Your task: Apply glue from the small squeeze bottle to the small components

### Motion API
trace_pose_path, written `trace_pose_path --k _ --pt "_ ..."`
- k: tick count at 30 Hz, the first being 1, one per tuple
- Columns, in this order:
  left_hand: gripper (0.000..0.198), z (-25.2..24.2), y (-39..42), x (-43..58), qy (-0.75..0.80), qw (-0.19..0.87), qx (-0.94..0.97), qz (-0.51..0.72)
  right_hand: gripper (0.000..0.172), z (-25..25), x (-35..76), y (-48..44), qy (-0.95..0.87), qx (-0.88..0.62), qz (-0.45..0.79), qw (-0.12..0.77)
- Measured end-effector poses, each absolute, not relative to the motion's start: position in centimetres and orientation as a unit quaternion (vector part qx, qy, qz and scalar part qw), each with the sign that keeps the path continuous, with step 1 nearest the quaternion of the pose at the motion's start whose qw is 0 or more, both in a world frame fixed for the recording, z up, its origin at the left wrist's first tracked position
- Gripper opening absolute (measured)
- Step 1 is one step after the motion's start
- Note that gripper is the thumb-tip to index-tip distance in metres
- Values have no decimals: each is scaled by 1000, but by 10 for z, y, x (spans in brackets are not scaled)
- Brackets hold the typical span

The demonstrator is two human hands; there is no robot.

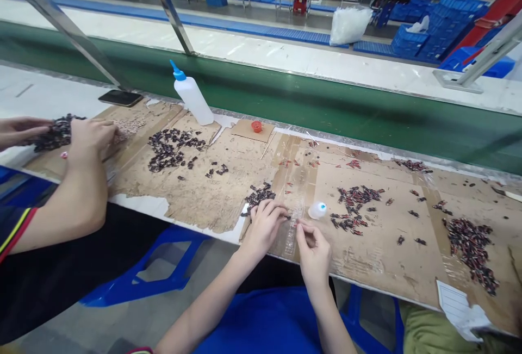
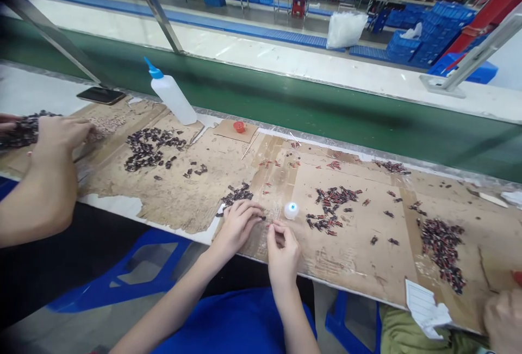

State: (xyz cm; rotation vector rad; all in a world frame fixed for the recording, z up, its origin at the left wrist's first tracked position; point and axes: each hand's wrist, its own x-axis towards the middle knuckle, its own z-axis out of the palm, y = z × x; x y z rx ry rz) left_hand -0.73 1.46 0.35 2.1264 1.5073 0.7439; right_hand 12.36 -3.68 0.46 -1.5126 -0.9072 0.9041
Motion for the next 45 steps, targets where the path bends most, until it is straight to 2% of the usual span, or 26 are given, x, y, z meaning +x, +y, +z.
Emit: trace_pose_path --k 6,16,23,29,34,38,45 --pt "17 18 4 -14 508 273 756 308 37 11 118 -30 -342 -591 456 571" --pt "19 34 -4 -15 481 291 743 363 36 26 116 -33 -355 -577 477 560" --pt "16 41 -4 -14 472 366 692 406 33 25 114 -38 -382 -576 462 556" --pt "12 46 -6 -13 484 425 651 402 30 31 122 -34 -377 -568 492 542" --pt "11 49 -9 -14 500 429 641 394 31 32 129 -32 -399 -544 528 516" --pt "11 47 -10 -13 505 436 636 387 27 30 133 -35 -442 -545 508 500" --pt "11 45 -13 -10 515 438 620 398 22 30 133 -34 -538 -556 389 499"
